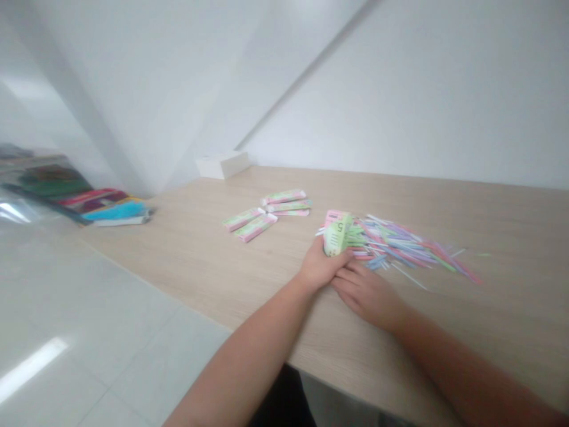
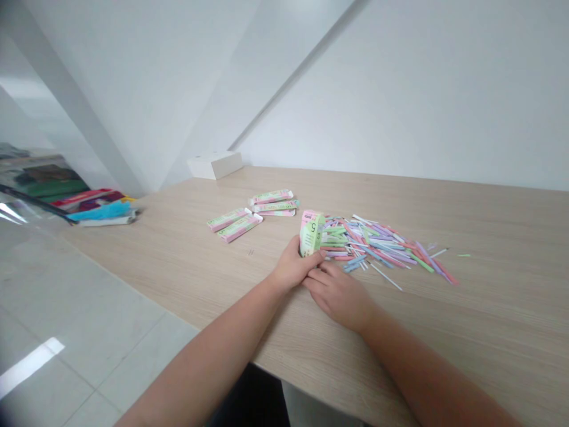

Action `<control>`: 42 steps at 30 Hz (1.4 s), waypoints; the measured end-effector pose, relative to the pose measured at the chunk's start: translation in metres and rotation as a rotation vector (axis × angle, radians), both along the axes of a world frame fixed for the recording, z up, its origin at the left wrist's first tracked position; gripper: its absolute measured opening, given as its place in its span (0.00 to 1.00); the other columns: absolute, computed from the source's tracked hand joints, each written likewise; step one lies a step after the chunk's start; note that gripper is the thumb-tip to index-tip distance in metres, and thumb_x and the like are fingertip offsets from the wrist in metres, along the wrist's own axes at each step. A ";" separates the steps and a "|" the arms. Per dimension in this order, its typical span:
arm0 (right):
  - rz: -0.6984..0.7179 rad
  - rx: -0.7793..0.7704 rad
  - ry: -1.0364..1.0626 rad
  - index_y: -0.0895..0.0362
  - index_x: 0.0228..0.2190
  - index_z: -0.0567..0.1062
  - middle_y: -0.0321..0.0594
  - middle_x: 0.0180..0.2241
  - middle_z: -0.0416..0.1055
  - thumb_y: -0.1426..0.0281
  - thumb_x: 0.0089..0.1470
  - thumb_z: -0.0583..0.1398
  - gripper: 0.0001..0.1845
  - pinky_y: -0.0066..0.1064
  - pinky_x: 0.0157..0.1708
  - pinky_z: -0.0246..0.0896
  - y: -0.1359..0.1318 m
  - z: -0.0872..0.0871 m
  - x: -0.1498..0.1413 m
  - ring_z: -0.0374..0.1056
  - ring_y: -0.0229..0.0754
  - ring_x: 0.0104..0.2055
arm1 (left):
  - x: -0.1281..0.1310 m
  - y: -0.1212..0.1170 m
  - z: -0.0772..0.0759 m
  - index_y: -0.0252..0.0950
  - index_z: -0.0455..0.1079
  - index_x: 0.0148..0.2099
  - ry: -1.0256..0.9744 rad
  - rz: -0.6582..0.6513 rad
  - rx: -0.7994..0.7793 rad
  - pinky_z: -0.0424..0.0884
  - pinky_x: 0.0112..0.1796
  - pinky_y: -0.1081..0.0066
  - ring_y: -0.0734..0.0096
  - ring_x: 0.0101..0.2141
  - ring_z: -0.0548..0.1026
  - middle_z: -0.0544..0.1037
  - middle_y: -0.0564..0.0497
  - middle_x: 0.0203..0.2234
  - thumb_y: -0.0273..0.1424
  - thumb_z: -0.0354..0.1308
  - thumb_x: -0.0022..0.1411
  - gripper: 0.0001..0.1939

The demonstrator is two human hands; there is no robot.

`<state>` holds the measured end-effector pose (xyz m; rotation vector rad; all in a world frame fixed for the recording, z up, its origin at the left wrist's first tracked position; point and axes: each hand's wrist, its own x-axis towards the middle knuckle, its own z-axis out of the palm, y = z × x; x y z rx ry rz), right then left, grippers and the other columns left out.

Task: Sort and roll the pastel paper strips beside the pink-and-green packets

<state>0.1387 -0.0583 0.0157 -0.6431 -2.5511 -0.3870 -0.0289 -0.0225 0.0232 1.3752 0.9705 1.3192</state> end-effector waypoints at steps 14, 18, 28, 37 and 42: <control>-0.134 0.005 0.289 0.53 0.56 0.72 0.51 0.55 0.72 0.67 0.63 0.63 0.20 0.60 0.64 0.61 0.003 -0.008 0.001 0.63 0.59 0.64 | 0.009 0.009 -0.010 0.28 0.76 0.54 -0.544 -0.427 -0.385 0.76 0.49 0.63 0.55 0.48 0.80 0.81 0.36 0.47 0.55 0.52 0.69 0.33; -0.188 -0.012 0.344 0.52 0.60 0.69 0.54 0.63 0.65 0.66 0.64 0.61 0.24 0.62 0.66 0.56 0.002 -0.006 0.002 0.55 0.62 0.70 | 0.010 0.015 -0.016 0.29 0.74 0.58 -0.536 -0.304 -0.373 0.76 0.51 0.62 0.57 0.47 0.81 0.81 0.36 0.50 0.49 0.54 0.71 0.29; -0.249 -0.092 0.284 0.53 0.72 0.50 0.59 0.71 0.52 0.62 0.67 0.59 0.39 0.60 0.68 0.54 0.002 -0.008 0.002 0.49 0.62 0.73 | 0.012 0.018 -0.024 0.31 0.75 0.55 -0.447 -0.208 -0.390 0.75 0.54 0.57 0.58 0.45 0.82 0.83 0.39 0.46 0.43 0.51 0.74 0.23; -0.256 -0.032 0.263 0.54 0.72 0.53 0.59 0.68 0.58 0.61 0.65 0.60 0.40 0.63 0.65 0.56 0.000 -0.002 -0.002 0.54 0.65 0.70 | 0.012 0.008 -0.020 0.34 0.73 0.60 -0.280 -0.277 -0.433 0.77 0.49 0.58 0.59 0.43 0.82 0.82 0.41 0.48 0.46 0.52 0.73 0.25; -0.227 -0.045 0.208 0.54 0.74 0.43 0.58 0.69 0.58 0.62 0.65 0.61 0.47 0.62 0.67 0.55 0.000 -0.006 -0.007 0.53 0.64 0.71 | 0.014 0.001 -0.014 0.38 0.74 0.59 -0.317 -0.485 -0.395 0.76 0.51 0.58 0.55 0.52 0.79 0.82 0.43 0.49 0.55 0.48 0.72 0.31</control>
